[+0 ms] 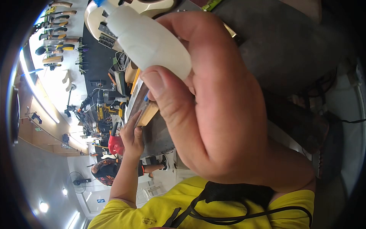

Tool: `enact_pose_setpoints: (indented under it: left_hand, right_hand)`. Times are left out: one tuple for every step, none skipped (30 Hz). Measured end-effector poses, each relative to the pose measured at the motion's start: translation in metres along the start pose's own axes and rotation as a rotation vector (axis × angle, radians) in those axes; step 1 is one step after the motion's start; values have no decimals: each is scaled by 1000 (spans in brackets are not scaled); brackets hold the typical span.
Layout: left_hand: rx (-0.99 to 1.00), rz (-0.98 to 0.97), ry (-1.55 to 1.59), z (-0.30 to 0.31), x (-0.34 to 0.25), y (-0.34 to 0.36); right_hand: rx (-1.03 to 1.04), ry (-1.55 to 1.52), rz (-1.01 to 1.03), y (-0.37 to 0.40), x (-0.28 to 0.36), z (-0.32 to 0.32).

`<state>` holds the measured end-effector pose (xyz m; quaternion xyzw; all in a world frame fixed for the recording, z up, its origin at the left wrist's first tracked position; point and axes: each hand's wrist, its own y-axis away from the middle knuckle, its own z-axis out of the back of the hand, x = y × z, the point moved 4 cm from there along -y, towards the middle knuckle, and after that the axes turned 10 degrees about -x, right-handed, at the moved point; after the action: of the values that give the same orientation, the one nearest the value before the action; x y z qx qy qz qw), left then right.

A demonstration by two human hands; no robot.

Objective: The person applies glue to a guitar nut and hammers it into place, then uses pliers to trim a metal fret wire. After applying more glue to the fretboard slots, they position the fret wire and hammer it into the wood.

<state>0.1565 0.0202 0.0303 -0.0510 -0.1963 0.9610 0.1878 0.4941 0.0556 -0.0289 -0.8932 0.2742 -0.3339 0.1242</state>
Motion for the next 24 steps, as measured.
enact_pose_setpoints:
  left_hand:
    - [-1,-11,4,0,0,0]
    - [-7,-10,5,0,0,0]
    - [1,4,-1,0,0,1]
    - [9,18,-7,0,0,2]
    - [5,19,-5,0,-1,1]
    - [16,14,-21,0,-2,0]
    - [27,11,-38,0,-2,0]
    - [25,13,-36,0,-1,1]
    - [19,15,-30,0,-1,3]
    - [11,17,-22,0,0,4]
    - [6,20,-17,-1,0,4]
    - [-17,-15,-30,-2,-3,4]
    - [-40,-49,-43,-2,-5,5]
    - [-47,-45,-36,-3,-5,7]
    - [-64,-51,-50,-4,-6,10]
    - [-83,-57,-63,-6,-7,12]
    - [-90,-51,-55,-8,-9,16]
    - [-114,-69,-87,-9,-13,19]
    - [-137,-87,-117,-10,-15,22]
    - [-143,-80,-106,-10,-15,23]
    - [-150,-97,-132,-11,-16,25]
    - [-159,-113,-157,-12,-17,25]
    - [-167,-105,-144,-12,-17,26]
    - [-177,-113,-149,-13,-18,26]
  right_hand:
    - [34,113,-41,-2,1,0]
    - [-54,-76,75,5,-13,-4]
    - [-49,-74,77,3,-7,-3]
    - [-10,38,13,0,0,-1]
    - [28,149,-51,-1,2,0]
    - [31,151,-51,1,-2,-3]
    - [-14,59,-13,4,-7,-5]
    - [-59,-34,25,6,-8,-6]
    - [-55,-31,24,4,-4,-5]
    - [-24,73,-26,2,2,-4]
    - [8,178,-74,0,5,-3]
    - [14,183,-75,1,5,-2]
    - [23,193,-58,1,4,-3]
    - [32,203,-40,1,4,-3]
    - [41,210,-38,2,3,-5]
    - [23,160,-59,3,2,-5]
    - [6,111,-81,3,1,-6]
    - [14,121,-81,4,1,-6]
    - [13,134,-86,4,1,-6]
    - [11,149,-91,4,1,-5]
    - [20,163,-91,5,1,-5]
    - [24,178,-86,5,1,-4]
    - [28,194,-81,5,1,-4]
    - [40,208,-80,5,1,-4]
